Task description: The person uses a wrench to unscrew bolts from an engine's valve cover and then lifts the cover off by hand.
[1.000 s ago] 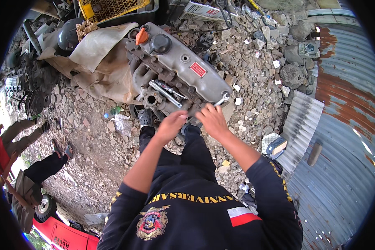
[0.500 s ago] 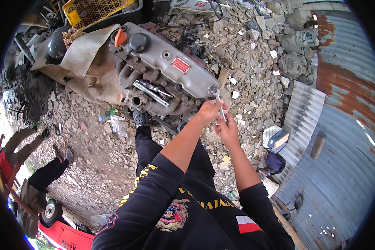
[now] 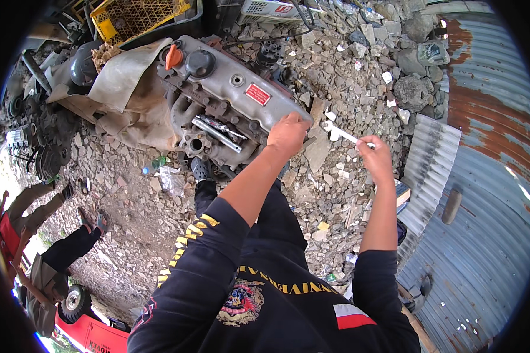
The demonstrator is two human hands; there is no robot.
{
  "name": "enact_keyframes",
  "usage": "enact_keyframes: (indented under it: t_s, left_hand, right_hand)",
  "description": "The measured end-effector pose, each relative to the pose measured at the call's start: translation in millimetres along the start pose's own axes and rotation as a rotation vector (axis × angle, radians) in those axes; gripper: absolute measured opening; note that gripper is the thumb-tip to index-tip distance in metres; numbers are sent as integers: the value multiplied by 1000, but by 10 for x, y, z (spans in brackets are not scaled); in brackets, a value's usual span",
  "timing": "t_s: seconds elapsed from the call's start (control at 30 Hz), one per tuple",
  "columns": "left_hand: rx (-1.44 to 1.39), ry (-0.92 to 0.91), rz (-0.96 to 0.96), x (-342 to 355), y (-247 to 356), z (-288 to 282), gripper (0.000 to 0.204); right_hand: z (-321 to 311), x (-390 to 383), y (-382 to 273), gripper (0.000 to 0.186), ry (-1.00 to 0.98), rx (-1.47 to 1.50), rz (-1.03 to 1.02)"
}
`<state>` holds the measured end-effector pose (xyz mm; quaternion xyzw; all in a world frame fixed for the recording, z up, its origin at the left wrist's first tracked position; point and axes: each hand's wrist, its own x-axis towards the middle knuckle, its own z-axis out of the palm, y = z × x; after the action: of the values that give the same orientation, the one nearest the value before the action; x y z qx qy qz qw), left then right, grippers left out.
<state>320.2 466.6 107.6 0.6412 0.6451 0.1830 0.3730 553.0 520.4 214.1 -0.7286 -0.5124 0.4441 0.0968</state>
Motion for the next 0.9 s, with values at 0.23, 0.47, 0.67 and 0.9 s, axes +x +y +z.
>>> enact_keyframes:
  t_s: [0.23, 0.47, 0.67, 0.9]
  left_hand:
    - [198, -73, 39, 127, 88, -177, 28]
    - [141, 16, 52, 20, -43, -29, 29]
    - [144, -16, -10, 62, 168, -206, 26]
    - [268, -105, -33, 101, 126, -131, 27]
  right_hand:
    - [8, -517, 589, 11, -17, 101, 160]
    - [336, -880, 1091, 13, -146, 177, 292]
    - [474, -944, 1401, 18, -173, 101, 216]
    - [514, -1042, 1576, 21, -202, 14, 195]
